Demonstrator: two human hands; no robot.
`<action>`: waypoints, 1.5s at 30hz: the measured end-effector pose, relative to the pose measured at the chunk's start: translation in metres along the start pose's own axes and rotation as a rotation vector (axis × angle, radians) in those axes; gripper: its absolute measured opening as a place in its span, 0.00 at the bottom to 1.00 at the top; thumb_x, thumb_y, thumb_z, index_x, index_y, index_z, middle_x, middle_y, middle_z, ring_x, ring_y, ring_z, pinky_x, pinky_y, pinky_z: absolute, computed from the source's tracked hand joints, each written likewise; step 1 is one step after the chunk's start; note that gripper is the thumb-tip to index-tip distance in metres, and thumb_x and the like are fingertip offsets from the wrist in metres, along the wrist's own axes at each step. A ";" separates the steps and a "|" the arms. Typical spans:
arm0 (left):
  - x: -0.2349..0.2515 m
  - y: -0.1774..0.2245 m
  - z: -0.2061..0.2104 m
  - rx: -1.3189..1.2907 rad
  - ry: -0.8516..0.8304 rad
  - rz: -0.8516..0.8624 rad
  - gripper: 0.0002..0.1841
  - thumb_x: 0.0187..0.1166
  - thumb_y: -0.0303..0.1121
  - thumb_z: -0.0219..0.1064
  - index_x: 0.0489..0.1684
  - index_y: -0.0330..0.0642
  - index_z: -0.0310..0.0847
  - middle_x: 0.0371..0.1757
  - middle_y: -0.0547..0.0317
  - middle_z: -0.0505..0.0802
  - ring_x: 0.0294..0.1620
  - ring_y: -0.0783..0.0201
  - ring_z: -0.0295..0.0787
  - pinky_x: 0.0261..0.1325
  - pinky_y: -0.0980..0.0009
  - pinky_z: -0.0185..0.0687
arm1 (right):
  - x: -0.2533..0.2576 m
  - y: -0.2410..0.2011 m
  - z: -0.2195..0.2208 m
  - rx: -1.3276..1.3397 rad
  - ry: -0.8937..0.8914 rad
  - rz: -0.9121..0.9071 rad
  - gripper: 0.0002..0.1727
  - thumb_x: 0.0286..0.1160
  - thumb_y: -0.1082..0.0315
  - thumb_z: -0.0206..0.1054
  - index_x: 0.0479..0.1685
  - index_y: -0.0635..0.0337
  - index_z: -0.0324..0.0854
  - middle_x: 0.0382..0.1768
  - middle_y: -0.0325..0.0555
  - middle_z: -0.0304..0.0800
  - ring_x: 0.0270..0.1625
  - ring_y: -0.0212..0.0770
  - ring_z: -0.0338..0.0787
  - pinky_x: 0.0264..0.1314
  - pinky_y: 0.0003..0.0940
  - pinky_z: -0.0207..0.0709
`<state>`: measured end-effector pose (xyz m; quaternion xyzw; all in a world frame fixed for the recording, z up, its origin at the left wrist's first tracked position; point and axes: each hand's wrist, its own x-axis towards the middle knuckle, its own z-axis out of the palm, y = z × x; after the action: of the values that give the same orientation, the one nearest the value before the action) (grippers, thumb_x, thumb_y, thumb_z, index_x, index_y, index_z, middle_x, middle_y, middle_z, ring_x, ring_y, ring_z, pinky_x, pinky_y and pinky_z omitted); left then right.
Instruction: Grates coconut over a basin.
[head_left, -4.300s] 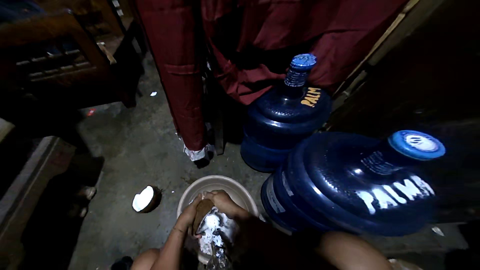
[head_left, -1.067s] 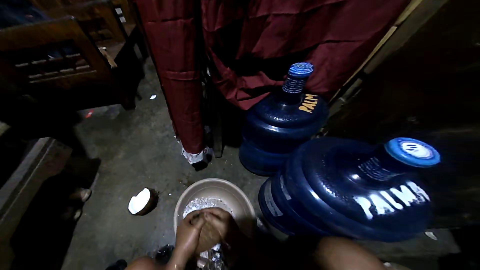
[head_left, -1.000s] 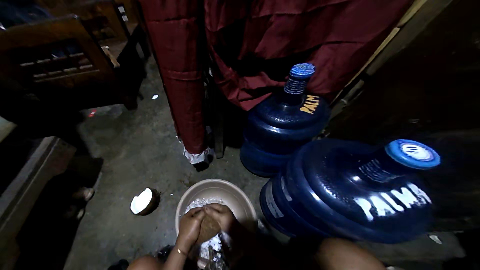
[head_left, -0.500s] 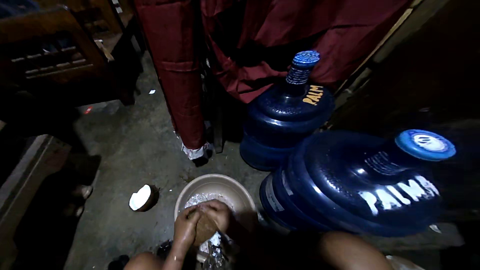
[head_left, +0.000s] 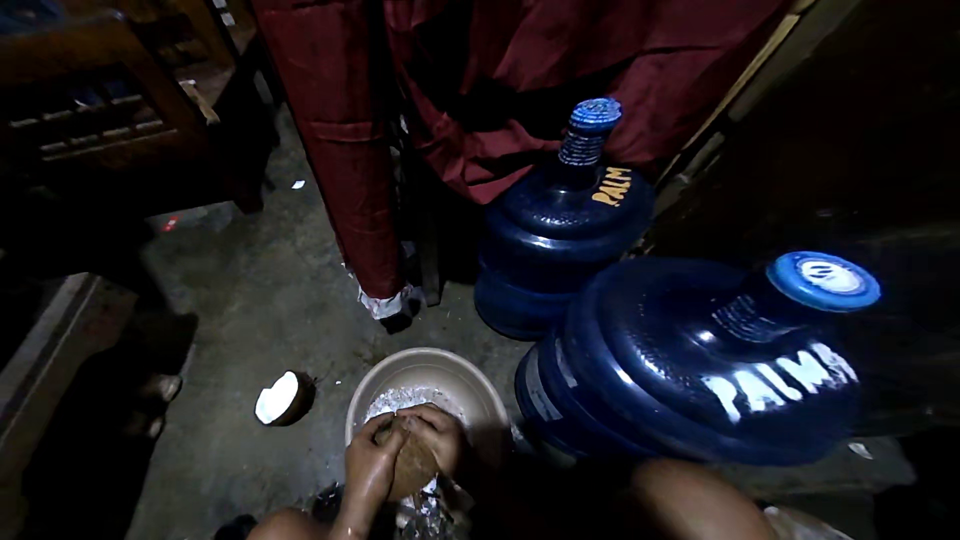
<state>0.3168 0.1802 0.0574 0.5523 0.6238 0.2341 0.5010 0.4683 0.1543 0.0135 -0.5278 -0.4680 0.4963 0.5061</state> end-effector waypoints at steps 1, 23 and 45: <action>0.017 -0.001 0.002 0.025 -0.029 -0.050 0.22 0.75 0.49 0.73 0.59 0.43 0.89 0.55 0.54 0.94 0.58 0.61 0.90 0.64 0.55 0.84 | 0.012 -0.001 -0.003 0.035 -0.025 0.127 0.17 0.85 0.64 0.62 0.59 0.67 0.89 0.60 0.54 0.91 0.65 0.38 0.88 0.75 0.35 0.77; 0.062 0.007 0.008 0.048 -0.283 -0.298 0.31 0.89 0.58 0.53 0.61 0.36 0.85 0.61 0.43 0.90 0.64 0.51 0.86 0.68 0.47 0.79 | 0.053 -0.023 -0.019 -0.141 -0.084 0.570 0.34 0.91 0.41 0.50 0.58 0.66 0.87 0.58 0.60 0.89 0.63 0.51 0.87 0.70 0.53 0.76; -0.012 0.037 -0.019 -0.068 -0.119 -0.031 0.20 0.86 0.46 0.62 0.60 0.39 0.87 0.56 0.53 0.92 0.58 0.62 0.88 0.65 0.58 0.82 | -0.002 -0.079 -0.012 -0.288 -0.118 0.119 0.24 0.91 0.54 0.55 0.64 0.63 0.88 0.61 0.56 0.92 0.67 0.48 0.89 0.75 0.46 0.77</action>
<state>0.3155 0.1849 0.1007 0.5384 0.5930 0.2140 0.5592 0.4811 0.1553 0.0923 -0.5916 -0.5310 0.4834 0.3667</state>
